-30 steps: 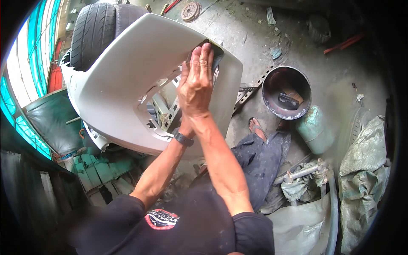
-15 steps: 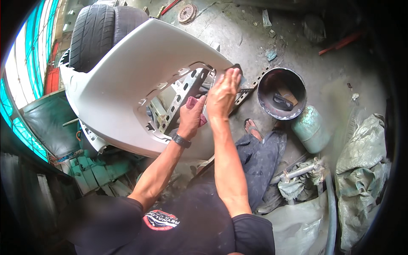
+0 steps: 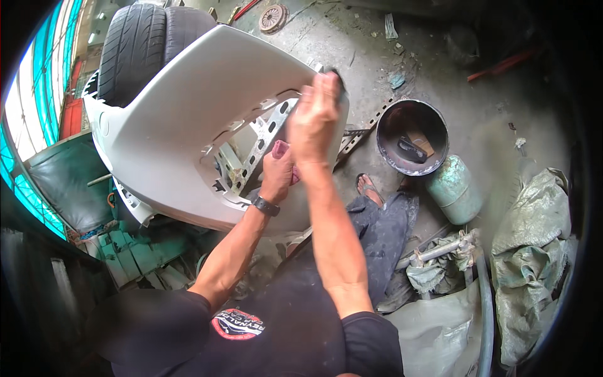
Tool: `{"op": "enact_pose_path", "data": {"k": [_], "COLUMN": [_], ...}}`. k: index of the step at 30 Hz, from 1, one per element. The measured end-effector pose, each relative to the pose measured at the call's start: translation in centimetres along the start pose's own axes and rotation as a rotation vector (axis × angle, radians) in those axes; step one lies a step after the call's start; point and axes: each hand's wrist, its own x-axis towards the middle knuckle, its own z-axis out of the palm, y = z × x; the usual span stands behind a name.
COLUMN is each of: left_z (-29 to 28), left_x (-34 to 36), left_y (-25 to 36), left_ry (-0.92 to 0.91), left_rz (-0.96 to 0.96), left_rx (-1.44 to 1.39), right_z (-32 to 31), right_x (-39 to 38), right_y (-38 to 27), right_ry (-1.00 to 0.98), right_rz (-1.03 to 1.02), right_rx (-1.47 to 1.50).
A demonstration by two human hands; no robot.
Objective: The person sands the surface of a white car bumper using a sanding block and a cloth. They work on the edges and the main body of the bumper, occasionally dipping the sanding block into a bucket of water. The person rotates the bumper to access different areas while sanding.
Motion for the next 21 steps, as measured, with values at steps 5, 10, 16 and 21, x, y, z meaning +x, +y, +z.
{"op": "enact_pose_path", "data": {"k": [5, 10, 16, 21], "left_z": [-1.0, 0.3, 0.2, -0.1], "left_x": [-0.1, -0.4, -0.9, 0.0], "left_y": [-0.4, 0.4, 0.1, 0.3], "left_ry": [-0.023, 0.050, 0.021, -0.018], "left_rz": [0.226, 0.080, 0.056, 0.025], "left_rx": [0.212, 0.138, 0.019, 0.036], "right_z": [-0.4, -2.6, -2.3, -2.8], "right_x": [-1.3, -5.9, -6.8, -8.1], "right_y": [-0.3, 6.2, 4.5, 4.8], "right_ry": [-0.101, -0.129, -0.161, -0.187], "right_rz": [-0.270, -0.107, -0.127, -0.214], "right_rx": [-0.209, -0.163, -0.163, -0.154]}}
